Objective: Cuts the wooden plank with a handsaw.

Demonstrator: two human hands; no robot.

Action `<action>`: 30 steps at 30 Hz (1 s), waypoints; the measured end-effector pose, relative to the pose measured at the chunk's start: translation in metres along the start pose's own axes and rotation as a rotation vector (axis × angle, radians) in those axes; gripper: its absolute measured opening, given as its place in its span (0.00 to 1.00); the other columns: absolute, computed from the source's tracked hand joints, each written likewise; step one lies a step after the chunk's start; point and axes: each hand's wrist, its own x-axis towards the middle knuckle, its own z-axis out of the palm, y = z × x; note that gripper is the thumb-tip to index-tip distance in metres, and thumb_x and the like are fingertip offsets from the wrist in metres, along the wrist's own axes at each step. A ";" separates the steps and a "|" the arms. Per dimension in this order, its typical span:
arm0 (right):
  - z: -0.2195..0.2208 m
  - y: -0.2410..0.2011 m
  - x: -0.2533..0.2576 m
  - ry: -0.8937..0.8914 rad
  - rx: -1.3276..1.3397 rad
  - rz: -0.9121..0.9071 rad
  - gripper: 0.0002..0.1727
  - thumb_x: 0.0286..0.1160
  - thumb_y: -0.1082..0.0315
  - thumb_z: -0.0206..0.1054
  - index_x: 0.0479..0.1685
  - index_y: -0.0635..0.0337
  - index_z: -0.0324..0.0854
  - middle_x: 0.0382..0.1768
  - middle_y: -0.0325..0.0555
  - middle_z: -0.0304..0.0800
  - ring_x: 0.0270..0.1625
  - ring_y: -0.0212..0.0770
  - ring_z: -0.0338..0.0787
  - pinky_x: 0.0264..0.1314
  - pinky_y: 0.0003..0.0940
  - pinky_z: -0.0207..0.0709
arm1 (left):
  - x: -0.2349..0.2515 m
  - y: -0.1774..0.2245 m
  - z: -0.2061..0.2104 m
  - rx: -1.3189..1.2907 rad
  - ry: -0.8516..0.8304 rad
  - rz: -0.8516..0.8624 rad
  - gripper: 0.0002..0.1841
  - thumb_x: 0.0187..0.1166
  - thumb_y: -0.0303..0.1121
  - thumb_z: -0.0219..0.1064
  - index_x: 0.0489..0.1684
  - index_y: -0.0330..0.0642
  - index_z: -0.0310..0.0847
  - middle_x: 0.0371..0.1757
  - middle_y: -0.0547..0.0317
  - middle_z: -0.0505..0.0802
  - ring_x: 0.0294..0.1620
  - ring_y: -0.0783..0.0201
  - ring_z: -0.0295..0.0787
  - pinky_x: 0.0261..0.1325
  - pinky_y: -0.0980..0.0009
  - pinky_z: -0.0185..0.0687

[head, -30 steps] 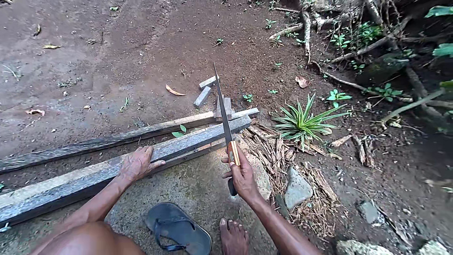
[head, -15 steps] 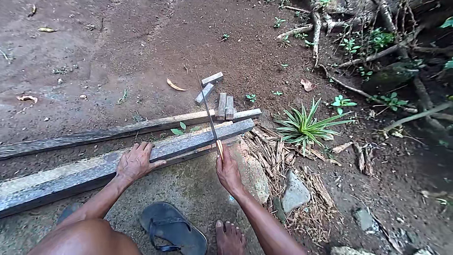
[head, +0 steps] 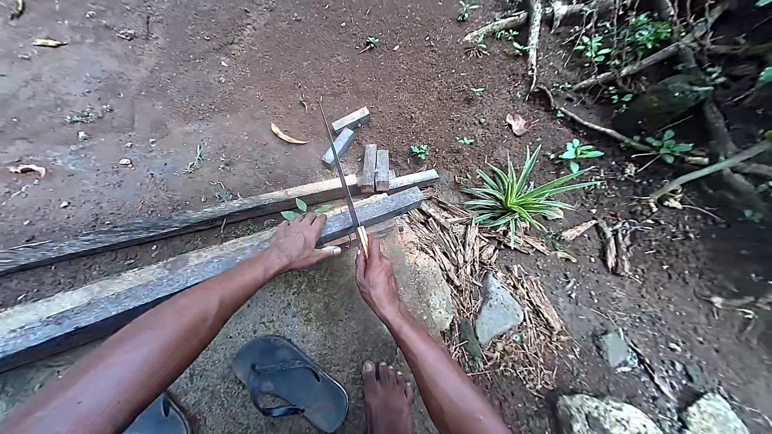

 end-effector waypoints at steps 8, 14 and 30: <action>0.010 -0.001 -0.004 0.059 0.027 -0.021 0.26 0.86 0.62 0.58 0.81 0.60 0.70 0.61 0.59 0.85 0.43 0.50 0.94 0.47 0.46 0.90 | 0.026 0.027 0.047 0.050 0.291 -0.123 0.42 0.69 0.64 0.75 0.75 0.41 0.77 0.69 0.46 0.88 0.69 0.42 0.85 0.64 0.39 0.79; 0.016 0.014 -0.012 0.255 0.050 -0.205 0.33 0.77 0.68 0.65 0.86 0.57 0.69 0.59 0.56 0.87 0.35 0.43 0.92 0.36 0.40 0.90 | 0.025 0.026 0.045 0.055 0.298 -0.111 0.37 0.71 0.63 0.74 0.68 0.40 0.79 0.67 0.45 0.89 0.68 0.42 0.86 0.62 0.40 0.81; -0.053 0.043 -0.204 0.121 -0.144 -0.068 0.29 0.77 0.68 0.61 0.81 0.63 0.75 0.50 0.57 0.95 0.41 0.45 0.96 0.45 0.40 0.91 | 0.028 0.028 0.046 -0.007 0.302 -0.112 0.39 0.72 0.69 0.69 0.67 0.41 0.80 0.64 0.47 0.90 0.65 0.42 0.87 0.61 0.41 0.79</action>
